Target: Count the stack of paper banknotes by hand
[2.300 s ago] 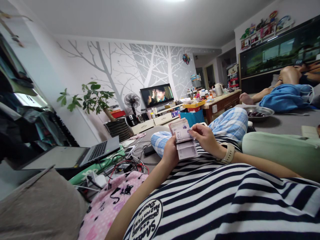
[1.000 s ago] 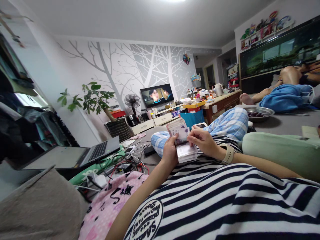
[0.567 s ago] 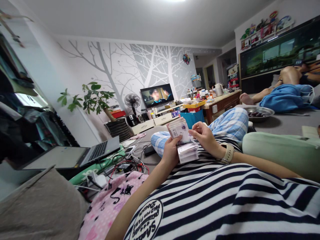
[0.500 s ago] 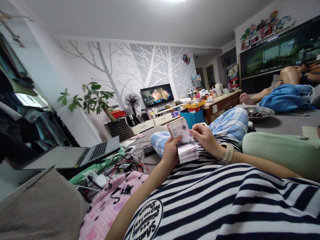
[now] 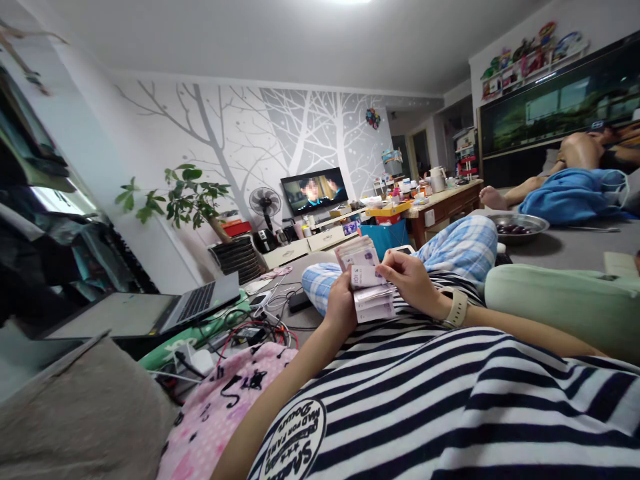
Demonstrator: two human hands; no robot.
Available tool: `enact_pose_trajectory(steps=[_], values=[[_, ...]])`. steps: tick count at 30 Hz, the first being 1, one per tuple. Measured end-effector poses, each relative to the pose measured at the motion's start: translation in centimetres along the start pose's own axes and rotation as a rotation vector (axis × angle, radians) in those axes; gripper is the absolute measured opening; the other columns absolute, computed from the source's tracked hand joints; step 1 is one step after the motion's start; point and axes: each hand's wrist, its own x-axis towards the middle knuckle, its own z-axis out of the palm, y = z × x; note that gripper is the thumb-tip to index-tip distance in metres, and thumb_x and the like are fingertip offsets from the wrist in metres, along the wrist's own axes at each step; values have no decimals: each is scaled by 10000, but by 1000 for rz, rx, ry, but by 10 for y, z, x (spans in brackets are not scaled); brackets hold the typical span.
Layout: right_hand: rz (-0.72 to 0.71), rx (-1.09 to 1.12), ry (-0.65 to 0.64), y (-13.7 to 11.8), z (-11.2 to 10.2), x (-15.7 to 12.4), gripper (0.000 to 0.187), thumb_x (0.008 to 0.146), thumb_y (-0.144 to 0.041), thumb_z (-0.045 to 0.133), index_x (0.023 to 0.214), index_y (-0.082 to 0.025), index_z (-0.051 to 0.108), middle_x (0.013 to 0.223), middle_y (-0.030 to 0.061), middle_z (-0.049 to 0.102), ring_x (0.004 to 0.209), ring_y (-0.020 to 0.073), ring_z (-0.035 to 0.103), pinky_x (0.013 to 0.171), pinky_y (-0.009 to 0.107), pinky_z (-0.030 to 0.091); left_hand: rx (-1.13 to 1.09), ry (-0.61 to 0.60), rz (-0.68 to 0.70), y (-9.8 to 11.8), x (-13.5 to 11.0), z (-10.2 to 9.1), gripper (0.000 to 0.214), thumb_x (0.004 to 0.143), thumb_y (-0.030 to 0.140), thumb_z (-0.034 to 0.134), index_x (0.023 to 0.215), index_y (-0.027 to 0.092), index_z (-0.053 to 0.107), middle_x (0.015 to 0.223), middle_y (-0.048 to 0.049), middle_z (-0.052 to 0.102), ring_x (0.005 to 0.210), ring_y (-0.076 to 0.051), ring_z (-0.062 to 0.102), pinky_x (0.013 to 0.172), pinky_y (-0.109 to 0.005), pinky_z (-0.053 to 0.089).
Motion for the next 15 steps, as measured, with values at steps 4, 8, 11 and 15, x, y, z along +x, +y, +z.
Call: enact_pose_trajectory(steps=[4,8,11,15], values=[[-12,4,-19,-2,0,-1,418,827,-566,618,632,-202,552,578,-5,517,619,153,457,629,300,391,8,-6,13,-2,1,-2,226,693,361,677,759,149,638,708,-33,697,840,-243,665,770,-335,514],[-27,3,-32,-3,0,-1,438,836,-600,584,647,-206,553,593,0,512,629,157,437,623,299,370,30,5,26,-1,0,-1,206,684,348,678,726,152,627,687,-32,685,833,-242,661,758,-333,514],[-43,13,-53,-6,-1,-2,441,845,-608,568,664,-205,567,622,5,526,636,156,431,629,299,359,26,17,10,0,-1,0,232,671,362,707,717,151,623,683,-33,683,840,-245,665,763,-331,516],[-72,12,-76,-9,-1,-4,430,872,-587,542,689,-201,588,648,9,547,645,154,447,655,302,366,-3,6,-20,-1,0,-2,288,694,405,725,790,145,646,745,-46,708,860,-245,675,778,-336,524]])
